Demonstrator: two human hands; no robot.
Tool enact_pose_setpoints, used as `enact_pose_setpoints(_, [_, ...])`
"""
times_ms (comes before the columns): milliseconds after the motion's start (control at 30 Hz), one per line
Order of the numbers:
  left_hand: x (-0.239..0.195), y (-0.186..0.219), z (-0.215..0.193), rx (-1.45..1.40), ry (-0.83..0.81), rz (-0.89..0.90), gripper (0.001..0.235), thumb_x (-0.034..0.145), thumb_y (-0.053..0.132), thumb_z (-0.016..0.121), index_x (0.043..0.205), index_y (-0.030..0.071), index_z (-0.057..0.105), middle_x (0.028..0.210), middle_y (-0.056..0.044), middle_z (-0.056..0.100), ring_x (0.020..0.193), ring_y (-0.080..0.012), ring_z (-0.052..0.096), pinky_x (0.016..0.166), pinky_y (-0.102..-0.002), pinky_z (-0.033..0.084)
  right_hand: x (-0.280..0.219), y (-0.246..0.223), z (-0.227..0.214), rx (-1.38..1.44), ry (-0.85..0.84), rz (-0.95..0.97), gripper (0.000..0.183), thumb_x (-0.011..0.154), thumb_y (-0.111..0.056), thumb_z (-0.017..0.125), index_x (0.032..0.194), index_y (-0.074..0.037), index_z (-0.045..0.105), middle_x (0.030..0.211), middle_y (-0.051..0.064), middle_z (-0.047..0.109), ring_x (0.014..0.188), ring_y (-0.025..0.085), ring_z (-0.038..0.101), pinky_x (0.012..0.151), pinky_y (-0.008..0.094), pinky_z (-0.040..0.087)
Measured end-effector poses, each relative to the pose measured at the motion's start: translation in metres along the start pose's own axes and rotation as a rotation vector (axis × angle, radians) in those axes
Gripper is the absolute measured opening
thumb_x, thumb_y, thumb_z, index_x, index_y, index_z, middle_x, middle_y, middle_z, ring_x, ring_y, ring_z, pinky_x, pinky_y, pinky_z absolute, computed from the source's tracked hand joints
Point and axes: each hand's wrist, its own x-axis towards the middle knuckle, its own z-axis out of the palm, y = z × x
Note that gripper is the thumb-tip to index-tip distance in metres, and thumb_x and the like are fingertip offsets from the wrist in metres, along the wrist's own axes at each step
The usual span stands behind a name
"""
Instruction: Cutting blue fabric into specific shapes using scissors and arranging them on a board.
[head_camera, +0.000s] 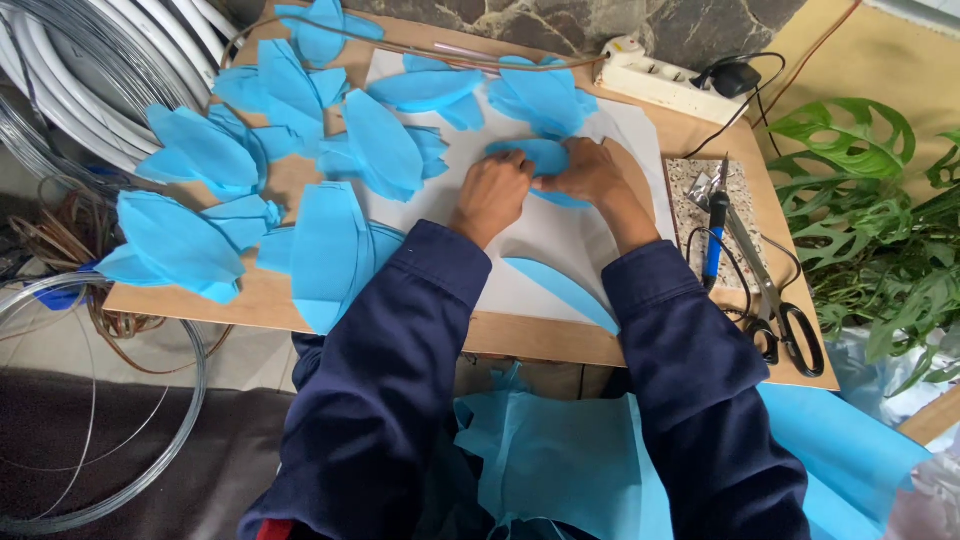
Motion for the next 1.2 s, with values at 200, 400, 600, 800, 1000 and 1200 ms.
enact_pose_setpoints(200, [0.003,0.007,-0.003,0.053,0.051,0.012,0.01,0.069,0.01,0.058,0.077,0.014,0.062,0.077,-0.001,0.058,0.07,-0.0185,0.061,0.063,-0.03,0.051,0.022,0.014,0.013,-0.038,0.008,-0.041,0.06,0.059,-0.044,0.076,0.105,-0.008,0.062,0.096,0.018,0.062,0.096,0.038,0.058,0.078,0.05,0.049])
enact_pose_setpoints(400, [0.011,0.024,-0.01,0.173,0.122,-0.019,0.009,0.066,0.012,0.059,0.073,0.013,0.065,0.077,-0.007,0.061,0.073,-0.0261,0.061,0.078,-0.05,0.041,0.026,0.022,0.016,-0.044,0.048,0.01,0.054,0.055,-0.044,0.079,0.097,-0.014,0.064,0.087,0.011,0.064,0.091,0.033,0.06,0.072,0.046,0.05])
enact_pose_setpoints(600, [0.011,0.045,-0.068,-0.066,0.115,-0.195,0.026,0.064,0.013,0.068,0.089,0.008,0.065,0.094,-0.013,0.06,0.089,-0.0349,0.058,0.086,-0.059,0.038,0.031,0.061,0.027,0.084,0.109,-0.014,0.044,0.058,-0.045,0.076,0.085,-0.012,0.067,0.082,0.014,0.063,0.083,0.034,0.061,0.063,0.044,0.047])
enact_pose_setpoints(800, [-0.026,0.048,-0.113,-1.151,0.482,-0.656,0.029,0.076,0.006,0.062,0.105,0.005,0.056,0.091,-0.014,0.062,0.086,-0.0288,0.062,0.079,-0.039,0.049,-0.069,0.001,-0.043,0.809,0.107,-0.152,0.039,0.063,-0.017,0.08,0.094,-0.001,0.064,0.085,0.014,0.061,0.08,0.024,0.059,0.066,0.035,0.049])
enact_pose_setpoints(1000, [-0.055,0.076,-0.081,-1.856,0.338,-0.908,0.04,0.075,0.015,0.072,0.11,0.01,0.053,0.098,-0.005,0.061,0.088,-0.0091,0.051,0.083,-0.025,0.043,-0.128,-0.045,-0.067,1.003,0.001,-0.272,0.038,0.058,-0.011,0.081,0.091,-0.003,0.065,0.078,0.004,0.063,0.071,0.013,0.061,0.063,0.027,0.052])
enact_pose_setpoints(1200, [-0.061,0.09,-0.155,-2.069,0.783,-1.059,0.032,0.076,0.012,0.067,0.106,0.005,0.057,0.1,-0.013,0.063,0.093,-0.0219,0.059,0.082,-0.038,0.047,-0.164,-0.066,-0.023,0.906,-0.197,-0.308,0.037,0.052,-0.011,0.084,0.083,-0.004,0.065,0.071,0.002,0.059,0.065,0.015,0.056,0.057,0.027,0.046])
